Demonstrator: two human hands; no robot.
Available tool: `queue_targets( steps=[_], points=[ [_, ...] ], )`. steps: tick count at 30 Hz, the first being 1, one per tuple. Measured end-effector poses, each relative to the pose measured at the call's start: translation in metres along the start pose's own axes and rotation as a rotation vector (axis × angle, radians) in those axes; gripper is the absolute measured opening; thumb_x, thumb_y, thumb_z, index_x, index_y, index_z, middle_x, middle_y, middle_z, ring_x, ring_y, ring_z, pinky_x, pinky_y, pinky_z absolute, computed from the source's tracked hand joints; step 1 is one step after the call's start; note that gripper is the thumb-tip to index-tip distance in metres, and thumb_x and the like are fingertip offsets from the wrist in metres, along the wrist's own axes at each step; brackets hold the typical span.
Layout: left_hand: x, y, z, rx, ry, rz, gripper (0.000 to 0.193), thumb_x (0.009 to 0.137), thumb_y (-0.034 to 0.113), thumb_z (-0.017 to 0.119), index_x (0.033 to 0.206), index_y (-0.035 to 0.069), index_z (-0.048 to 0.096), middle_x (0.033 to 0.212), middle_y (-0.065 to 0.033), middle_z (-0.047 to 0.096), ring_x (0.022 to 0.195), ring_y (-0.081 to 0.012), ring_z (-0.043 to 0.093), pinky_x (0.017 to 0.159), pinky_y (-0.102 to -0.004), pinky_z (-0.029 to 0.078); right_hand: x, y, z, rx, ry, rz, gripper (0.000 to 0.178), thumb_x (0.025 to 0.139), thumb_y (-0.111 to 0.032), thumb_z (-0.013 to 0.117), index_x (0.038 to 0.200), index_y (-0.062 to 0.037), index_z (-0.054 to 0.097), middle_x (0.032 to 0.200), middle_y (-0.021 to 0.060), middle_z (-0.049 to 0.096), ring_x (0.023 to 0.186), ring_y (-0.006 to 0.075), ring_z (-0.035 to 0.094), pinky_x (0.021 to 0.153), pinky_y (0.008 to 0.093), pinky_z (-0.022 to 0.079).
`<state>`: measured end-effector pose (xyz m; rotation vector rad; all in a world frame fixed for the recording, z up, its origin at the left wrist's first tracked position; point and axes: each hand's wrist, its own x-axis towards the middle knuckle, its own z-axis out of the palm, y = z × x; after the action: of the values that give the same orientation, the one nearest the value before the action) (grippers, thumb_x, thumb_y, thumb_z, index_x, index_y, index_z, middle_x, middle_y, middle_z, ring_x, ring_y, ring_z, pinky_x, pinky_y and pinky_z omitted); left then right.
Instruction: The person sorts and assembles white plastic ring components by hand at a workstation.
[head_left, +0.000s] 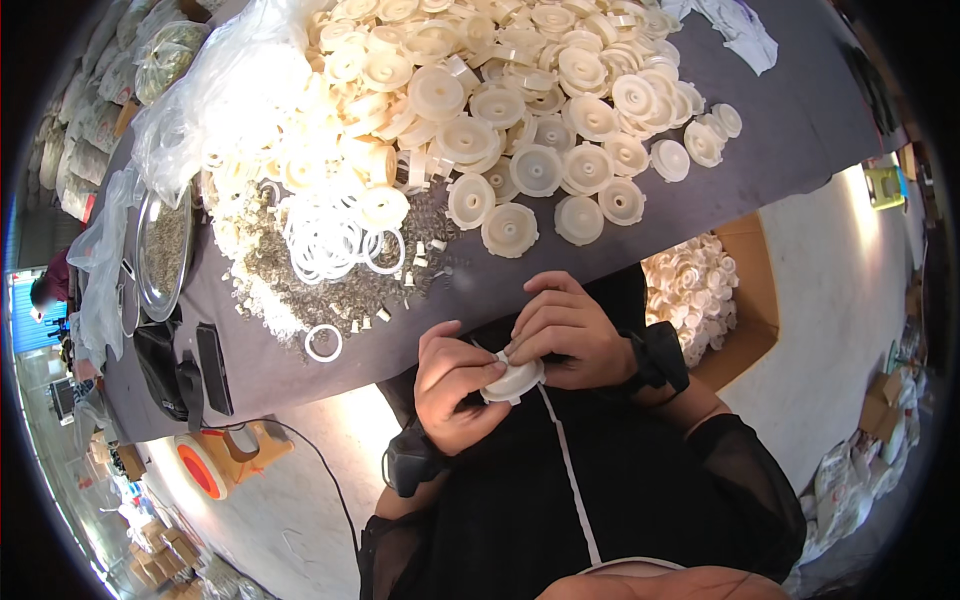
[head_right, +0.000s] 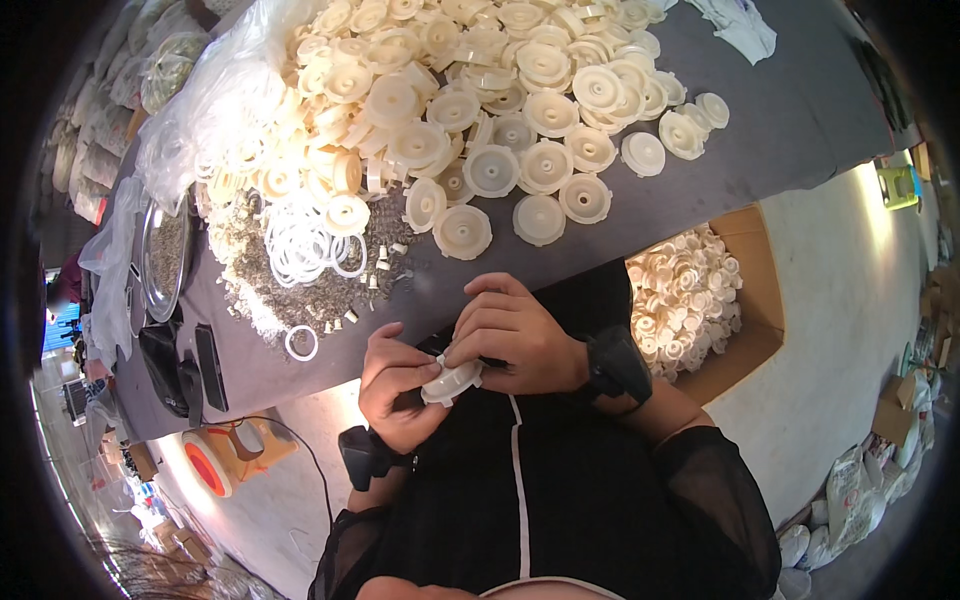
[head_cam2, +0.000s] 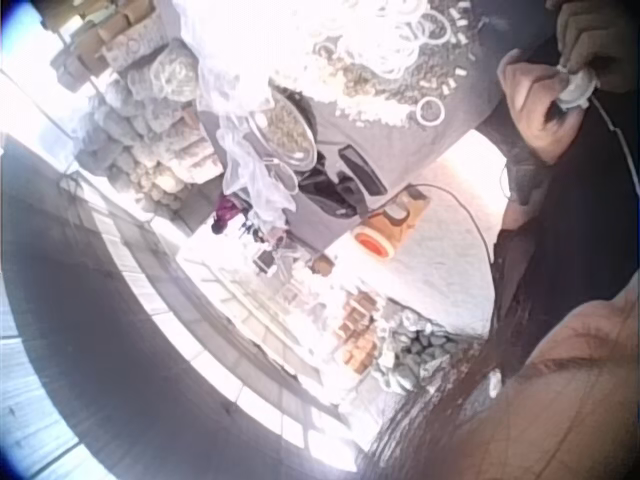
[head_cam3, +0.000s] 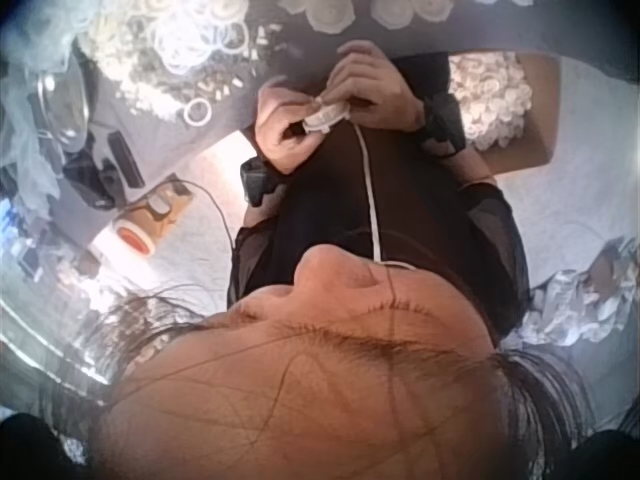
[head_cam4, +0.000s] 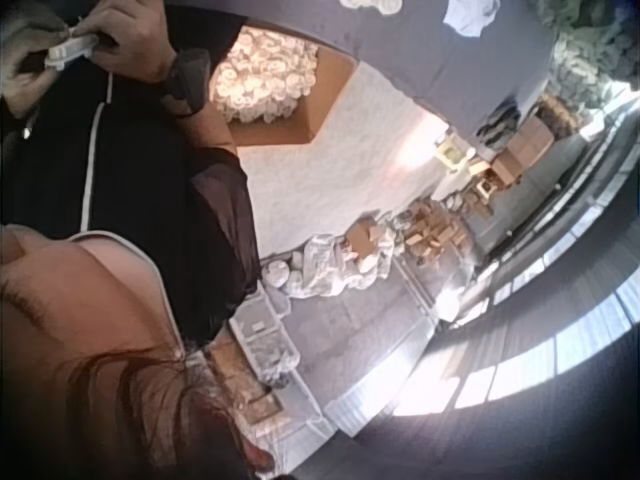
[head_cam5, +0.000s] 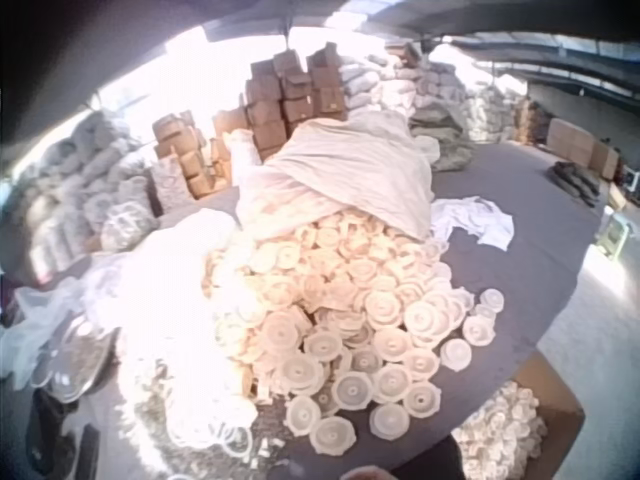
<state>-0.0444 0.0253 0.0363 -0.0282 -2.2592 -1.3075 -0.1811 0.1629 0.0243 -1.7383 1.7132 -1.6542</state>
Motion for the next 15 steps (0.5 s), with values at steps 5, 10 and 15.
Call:
queue_targets(
  steps=[5, 10, 15],
  points=[
    [0.001, -0.003, 0.004, -0.168, -0.002, -0.101, 0.031, 0.055, -0.004, 0.069, 0.083, 0.005, 0.06, 0.085, -0.0074, 0.056, 0.077, -0.0219, 0.055, 0.08, -0.0357, 0.043, -0.004, 0.008, 0.004, 0.056, 0.013, 0.025, 0.032, 0.058, -0.003, 0.072, 0.088, -0.011, 0.061, 0.084, 0.0004, 0.057, 0.084, 0.0173, 0.055, 0.088, 0.0392, 0.039],
    [0.004, -0.001, 0.014, -0.428, 0.075, -0.368, 0.029, 0.06, -0.01, 0.064, 0.086, 0.002, 0.057, 0.091, -0.0096, 0.054, 0.08, -0.0183, 0.054, 0.074, -0.0267, 0.043, -0.006, 0.011, 0.005, 0.078, 0.116, 0.054, 0.029, 0.062, -0.003, 0.071, 0.088, -0.0088, 0.06, 0.085, 0.0023, 0.057, 0.087, 0.0207, 0.054, 0.085, 0.0379, 0.04],
    [0.021, 0.001, 0.025, -0.636, 0.049, -0.362, 0.041, 0.068, -0.008, 0.062, 0.106, 0.001, 0.05, 0.099, -0.0112, 0.053, 0.089, -0.0182, 0.053, 0.082, -0.0294, 0.041, -0.02, 0.004, -0.002, 0.304, 0.185, 0.424, 0.022, 0.074, -0.006, 0.068, 0.094, -0.0037, 0.058, 0.088, 0.0052, 0.059, 0.081, 0.0172, 0.057, 0.072, 0.0293, 0.046]
  ],
)
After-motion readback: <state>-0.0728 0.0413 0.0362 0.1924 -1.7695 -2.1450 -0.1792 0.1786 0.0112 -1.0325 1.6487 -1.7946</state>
